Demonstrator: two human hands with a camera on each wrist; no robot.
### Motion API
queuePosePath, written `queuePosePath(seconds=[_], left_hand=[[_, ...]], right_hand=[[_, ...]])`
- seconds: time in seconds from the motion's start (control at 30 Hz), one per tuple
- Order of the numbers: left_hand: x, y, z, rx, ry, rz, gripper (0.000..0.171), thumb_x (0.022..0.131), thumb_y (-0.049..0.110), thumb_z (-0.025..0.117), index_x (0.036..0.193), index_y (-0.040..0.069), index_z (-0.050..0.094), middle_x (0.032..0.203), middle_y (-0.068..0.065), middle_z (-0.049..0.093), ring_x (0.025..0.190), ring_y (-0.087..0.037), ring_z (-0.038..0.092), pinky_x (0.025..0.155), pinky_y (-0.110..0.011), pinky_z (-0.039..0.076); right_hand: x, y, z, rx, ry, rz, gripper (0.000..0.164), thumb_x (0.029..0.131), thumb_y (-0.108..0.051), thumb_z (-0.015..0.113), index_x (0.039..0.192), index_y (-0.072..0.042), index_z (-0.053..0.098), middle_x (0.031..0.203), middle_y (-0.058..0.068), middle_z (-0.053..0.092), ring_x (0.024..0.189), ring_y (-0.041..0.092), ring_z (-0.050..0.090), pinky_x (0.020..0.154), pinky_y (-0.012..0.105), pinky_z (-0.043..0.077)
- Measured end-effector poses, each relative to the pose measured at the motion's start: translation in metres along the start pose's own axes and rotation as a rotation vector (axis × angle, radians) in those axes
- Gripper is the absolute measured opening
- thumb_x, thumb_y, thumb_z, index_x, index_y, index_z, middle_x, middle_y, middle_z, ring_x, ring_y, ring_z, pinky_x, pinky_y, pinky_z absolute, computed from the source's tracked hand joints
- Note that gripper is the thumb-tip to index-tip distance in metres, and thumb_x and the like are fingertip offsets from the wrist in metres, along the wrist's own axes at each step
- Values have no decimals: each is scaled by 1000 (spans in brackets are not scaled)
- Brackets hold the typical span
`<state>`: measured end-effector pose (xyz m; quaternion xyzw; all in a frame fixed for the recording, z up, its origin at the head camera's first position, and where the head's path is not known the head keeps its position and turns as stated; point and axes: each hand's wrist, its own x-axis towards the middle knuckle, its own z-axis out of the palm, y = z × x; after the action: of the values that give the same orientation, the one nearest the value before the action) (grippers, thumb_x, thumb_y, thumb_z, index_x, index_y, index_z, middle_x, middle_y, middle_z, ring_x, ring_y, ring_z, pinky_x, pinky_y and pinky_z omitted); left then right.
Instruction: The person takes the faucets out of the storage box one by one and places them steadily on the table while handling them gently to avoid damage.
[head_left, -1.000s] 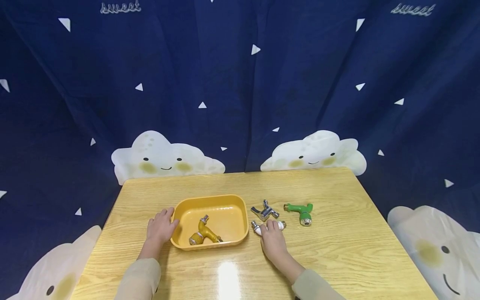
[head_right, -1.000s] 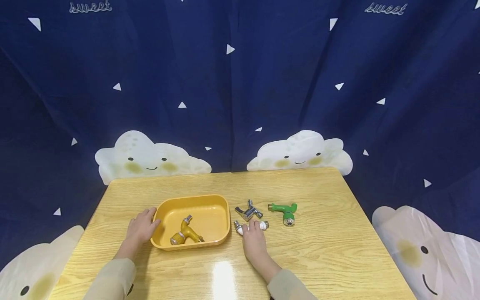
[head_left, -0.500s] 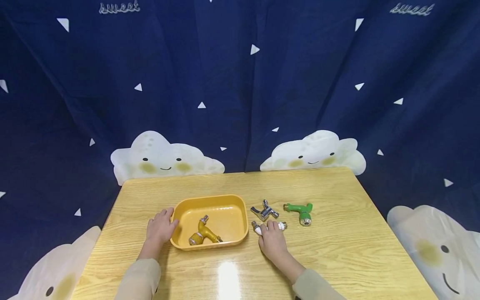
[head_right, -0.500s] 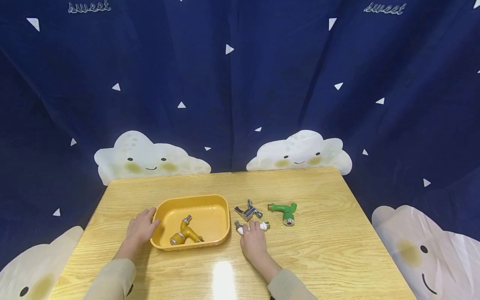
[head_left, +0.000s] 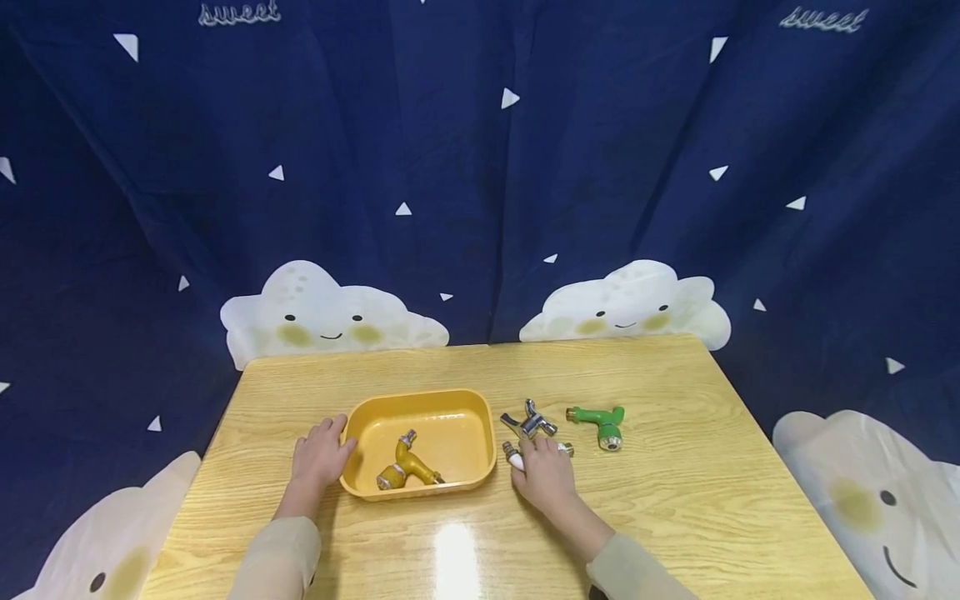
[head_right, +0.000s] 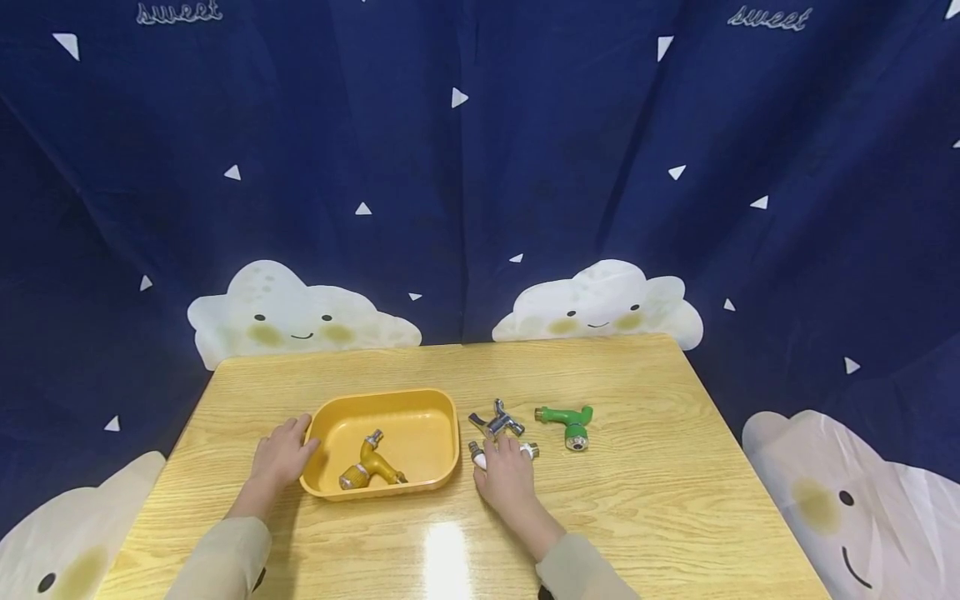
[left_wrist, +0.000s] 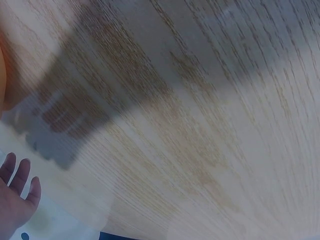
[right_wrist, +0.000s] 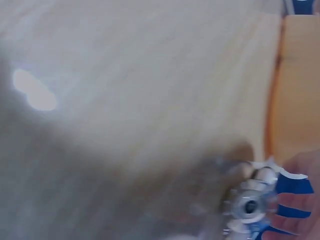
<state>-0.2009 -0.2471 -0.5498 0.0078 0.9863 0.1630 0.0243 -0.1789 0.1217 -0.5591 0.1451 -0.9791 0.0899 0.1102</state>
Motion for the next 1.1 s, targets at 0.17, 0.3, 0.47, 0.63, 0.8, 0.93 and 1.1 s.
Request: queuePosePath(seconds=[0.17,0.3,0.47,0.63,0.8,0.93,1.1], left_hand=[[1,-1,1,5,2,3,43,90,30,47,124,4,45,114,-22,50,101,-42,49,79,-59,36],[1,-1,1,7,2,2,42,90,31,47,123,4,45,113,-21,51,100,-41,49,78,-58,37],[1,-1,2,12,0,-6,42,90,31,47,123,5,45,113,-20,51,101,-40,49,79,-57,37],[0,-1,1,13,-6,-8,43,90,30,47,124,4,45,116,-22,50,103,-42,49,81,-59,36],[1,-1,2,12,-5,-16,44,91,31,46,125,5,44,118,-22,50,104,-42,48,82,-59,36],[1,-1,2,12,-6,-18,44,91,31,46,125,5,44,118,-22,50,104,-42,48,82,-59,36],[1,-1,2,16,-9,-19,43,90,31,46,124,5,45,116,-21,50,103,-42,49,81,-59,36]], right_hand=[[16,-9,-16,89,54,16,49,76,-33,67,116,-7,57,109,16,57,102,34,53,81,47,45],[30,-18,-27,151,93,5,60,75,-38,69,124,-8,52,118,17,53,110,35,50,88,50,42],[44,-33,-34,142,109,-47,70,75,-49,65,130,-9,47,123,18,50,114,35,47,93,50,39],[53,-50,-31,101,67,-67,76,77,-58,58,135,-11,41,126,18,48,119,35,43,96,50,36],[60,-70,-27,82,-3,-75,82,78,-63,53,139,-11,35,131,17,44,122,35,40,97,49,35],[64,-85,-25,59,-47,-85,82,78,-65,50,140,-14,33,131,16,43,122,35,39,96,49,37],[67,-102,-19,38,-93,-98,81,78,-66,49,140,-17,32,132,14,42,123,33,38,94,49,38]])
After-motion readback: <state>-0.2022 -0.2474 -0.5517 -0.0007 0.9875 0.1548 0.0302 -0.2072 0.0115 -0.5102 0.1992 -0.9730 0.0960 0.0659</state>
